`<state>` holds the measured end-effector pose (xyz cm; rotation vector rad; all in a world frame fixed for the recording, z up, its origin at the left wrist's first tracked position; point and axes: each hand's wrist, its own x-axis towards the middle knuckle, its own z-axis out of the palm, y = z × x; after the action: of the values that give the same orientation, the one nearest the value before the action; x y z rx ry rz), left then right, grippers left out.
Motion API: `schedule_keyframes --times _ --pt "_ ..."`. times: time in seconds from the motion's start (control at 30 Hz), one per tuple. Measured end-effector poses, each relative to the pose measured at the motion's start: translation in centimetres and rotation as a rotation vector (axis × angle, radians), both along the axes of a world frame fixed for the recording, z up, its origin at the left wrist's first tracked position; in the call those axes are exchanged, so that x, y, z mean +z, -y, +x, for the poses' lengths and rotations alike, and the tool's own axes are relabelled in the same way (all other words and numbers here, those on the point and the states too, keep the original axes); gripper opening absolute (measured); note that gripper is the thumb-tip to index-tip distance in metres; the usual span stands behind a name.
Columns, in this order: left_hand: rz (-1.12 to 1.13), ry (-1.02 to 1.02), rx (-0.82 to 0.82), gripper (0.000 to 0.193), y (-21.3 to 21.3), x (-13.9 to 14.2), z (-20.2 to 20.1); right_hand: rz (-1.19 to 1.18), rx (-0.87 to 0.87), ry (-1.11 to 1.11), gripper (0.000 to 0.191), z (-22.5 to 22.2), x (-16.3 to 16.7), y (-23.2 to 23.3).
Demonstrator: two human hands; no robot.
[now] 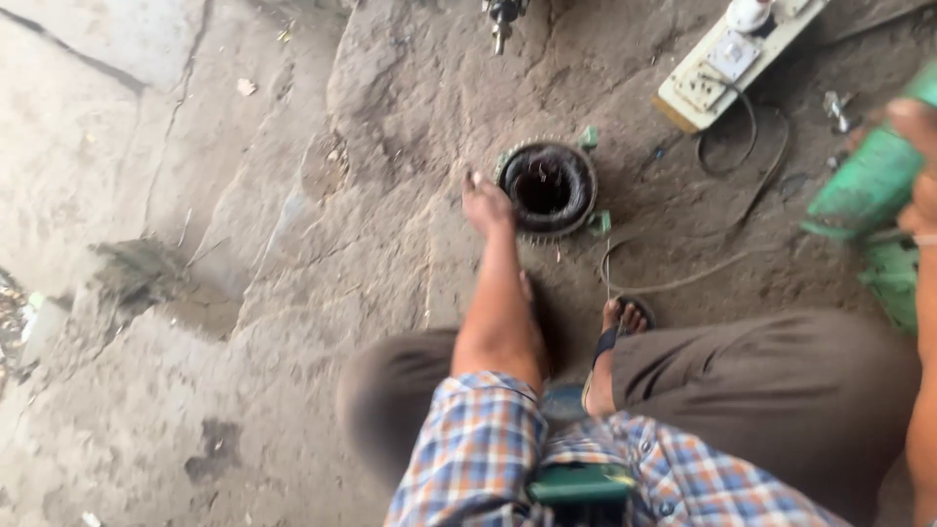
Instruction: The person uses a handheld angle grinder to grind the interior of a cylindrical motor component. They repeatedly apply the grinder to the inner surface, pause to inspect, and continue grinding.
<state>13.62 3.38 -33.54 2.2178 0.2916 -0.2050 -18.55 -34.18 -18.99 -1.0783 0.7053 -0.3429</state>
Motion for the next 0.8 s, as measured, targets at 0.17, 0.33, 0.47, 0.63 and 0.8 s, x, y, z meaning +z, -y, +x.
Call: schedule_keyframes --times 0.17,0.33,0.47,0.63,0.8 --pt "0.143 -0.114 -0.065 0.048 0.5 4.3 -11.8 -0.626 0.073 0.040 0.037 4.1 8.1 -9.2" --pt "-0.162 -0.127 -0.153 0.039 3.5 10.9 -20.7 -1.023 0.121 -0.533 0.050 10.4 7.2 -17.0" --pt "-0.381 -0.002 -0.165 0.048 4.0 13.3 -19.0 -1.093 0.054 -0.537 0.085 12.9 1.7 -22.5" --pt "-0.236 -0.141 -0.185 0.074 1.6 11.1 -15.2 -1.019 0.343 -0.872 0.074 14.3 -1.8 -27.2" --pt "-0.164 -0.273 -0.270 0.085 -0.4 8.7 -13.7 -0.959 0.399 -0.876 0.075 15.4 -3.8 -28.7"
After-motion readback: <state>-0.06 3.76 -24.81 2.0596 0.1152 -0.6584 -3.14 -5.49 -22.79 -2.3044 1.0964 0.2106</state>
